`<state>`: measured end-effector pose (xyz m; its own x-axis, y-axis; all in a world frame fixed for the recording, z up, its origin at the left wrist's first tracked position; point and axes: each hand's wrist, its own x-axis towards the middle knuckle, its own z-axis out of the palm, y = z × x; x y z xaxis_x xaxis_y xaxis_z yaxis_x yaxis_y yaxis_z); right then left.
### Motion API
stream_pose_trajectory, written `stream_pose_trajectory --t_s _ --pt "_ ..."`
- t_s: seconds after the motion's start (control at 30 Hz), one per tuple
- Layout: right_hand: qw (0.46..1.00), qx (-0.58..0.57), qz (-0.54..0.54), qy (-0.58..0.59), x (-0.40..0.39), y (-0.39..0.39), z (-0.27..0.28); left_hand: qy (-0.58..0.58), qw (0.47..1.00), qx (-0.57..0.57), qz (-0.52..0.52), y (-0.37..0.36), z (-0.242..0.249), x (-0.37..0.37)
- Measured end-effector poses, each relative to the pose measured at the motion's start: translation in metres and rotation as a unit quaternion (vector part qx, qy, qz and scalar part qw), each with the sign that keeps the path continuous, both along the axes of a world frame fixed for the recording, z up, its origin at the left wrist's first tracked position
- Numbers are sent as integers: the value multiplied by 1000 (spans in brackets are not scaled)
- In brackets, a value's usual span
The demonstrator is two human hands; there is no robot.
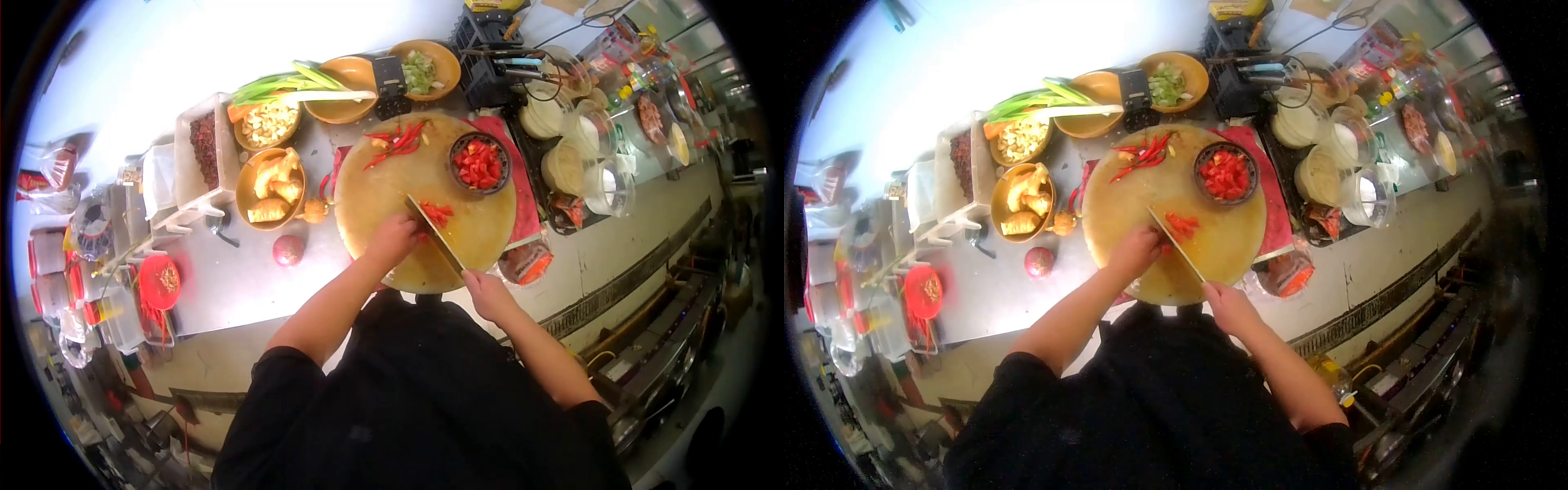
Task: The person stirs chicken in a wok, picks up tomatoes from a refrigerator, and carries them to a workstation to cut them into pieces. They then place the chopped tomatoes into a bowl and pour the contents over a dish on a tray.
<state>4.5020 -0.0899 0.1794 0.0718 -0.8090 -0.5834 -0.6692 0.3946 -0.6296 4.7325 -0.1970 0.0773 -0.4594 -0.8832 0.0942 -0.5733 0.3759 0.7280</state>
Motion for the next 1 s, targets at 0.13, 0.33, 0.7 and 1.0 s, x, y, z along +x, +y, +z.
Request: stream_pose_trajectory --t_s 0.13,0.33,0.7,1.0 --pt "1000 16 24 1 10 -13 13 -65 997 43 30 16 22 -1" --pt "1000 -25 1 -5 7 16 9 -11 995 22 99 24 17 -9" --pt "999 -32 6 -2 12 13 15 -23 997 -30 66 30 -1 3" --pt "998 -36 36 -46 18 -8 16 -31 992 -113 54 28 -4 7"
